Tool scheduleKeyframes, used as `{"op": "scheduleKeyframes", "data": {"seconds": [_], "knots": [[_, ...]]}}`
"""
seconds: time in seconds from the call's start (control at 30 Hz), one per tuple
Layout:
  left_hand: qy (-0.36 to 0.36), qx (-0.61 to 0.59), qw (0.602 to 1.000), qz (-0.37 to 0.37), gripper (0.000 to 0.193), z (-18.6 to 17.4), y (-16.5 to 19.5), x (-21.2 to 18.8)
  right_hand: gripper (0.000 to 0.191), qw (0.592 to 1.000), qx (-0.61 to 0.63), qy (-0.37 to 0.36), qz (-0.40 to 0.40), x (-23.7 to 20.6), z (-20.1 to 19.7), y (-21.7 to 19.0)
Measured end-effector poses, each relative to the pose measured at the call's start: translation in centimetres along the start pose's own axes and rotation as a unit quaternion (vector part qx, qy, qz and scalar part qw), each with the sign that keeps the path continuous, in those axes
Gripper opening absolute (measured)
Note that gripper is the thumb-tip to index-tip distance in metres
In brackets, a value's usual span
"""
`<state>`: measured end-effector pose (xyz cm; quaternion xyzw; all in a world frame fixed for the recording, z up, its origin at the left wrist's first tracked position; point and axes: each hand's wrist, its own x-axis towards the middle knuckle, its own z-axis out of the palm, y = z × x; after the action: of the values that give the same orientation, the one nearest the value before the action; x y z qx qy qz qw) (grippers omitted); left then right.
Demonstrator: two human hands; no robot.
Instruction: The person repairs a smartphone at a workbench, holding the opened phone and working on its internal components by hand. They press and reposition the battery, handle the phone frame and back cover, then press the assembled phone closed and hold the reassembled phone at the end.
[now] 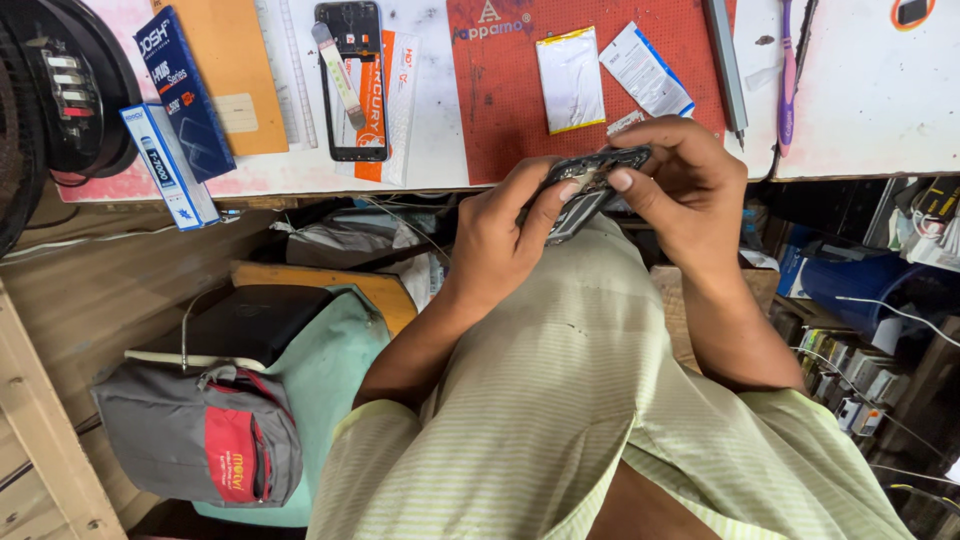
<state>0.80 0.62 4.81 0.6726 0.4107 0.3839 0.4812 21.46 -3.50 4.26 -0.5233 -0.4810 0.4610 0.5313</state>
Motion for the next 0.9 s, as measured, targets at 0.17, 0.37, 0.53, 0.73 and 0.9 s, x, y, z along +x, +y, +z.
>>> {"op": "scheduleKeyframes", "data": {"seconds": [0.17, 0.37, 0.53, 0.73, 0.9], "knots": [[0.006, 0.019, 1.0, 0.021, 0.015, 0.1, -0.1, 0.0, 0.023, 1.0, -0.001, 0.014, 0.013, 0.2, 0.4, 0.0], [0.006, 0.076, 0.995, 0.066, 0.017, 0.2, 0.1, 0.2, 0.02, 1.0, 0.01, 0.015, 0.01, 0.2, 0.0, 0.7], [0.002, 0.034, 0.999, 0.011, 0.018, 0.4, 0.2, 0.0, 0.015, 0.998, 0.047, 0.025, 0.023, 0.1, 0.1, 1.1], [0.002, -0.186, 0.978, -0.093, 0.022, 0.3, -1.4, 0.6, 0.033, 0.986, 0.141, 0.038, 0.079, 0.2, 0.1, 0.5], [0.0, -0.277, 0.955, -0.111, 0.023, 0.1, -2.2, 0.3, 0.038, 0.989, 0.137, 0.007, 0.061, -0.2, 0.3, 0.3]]}}
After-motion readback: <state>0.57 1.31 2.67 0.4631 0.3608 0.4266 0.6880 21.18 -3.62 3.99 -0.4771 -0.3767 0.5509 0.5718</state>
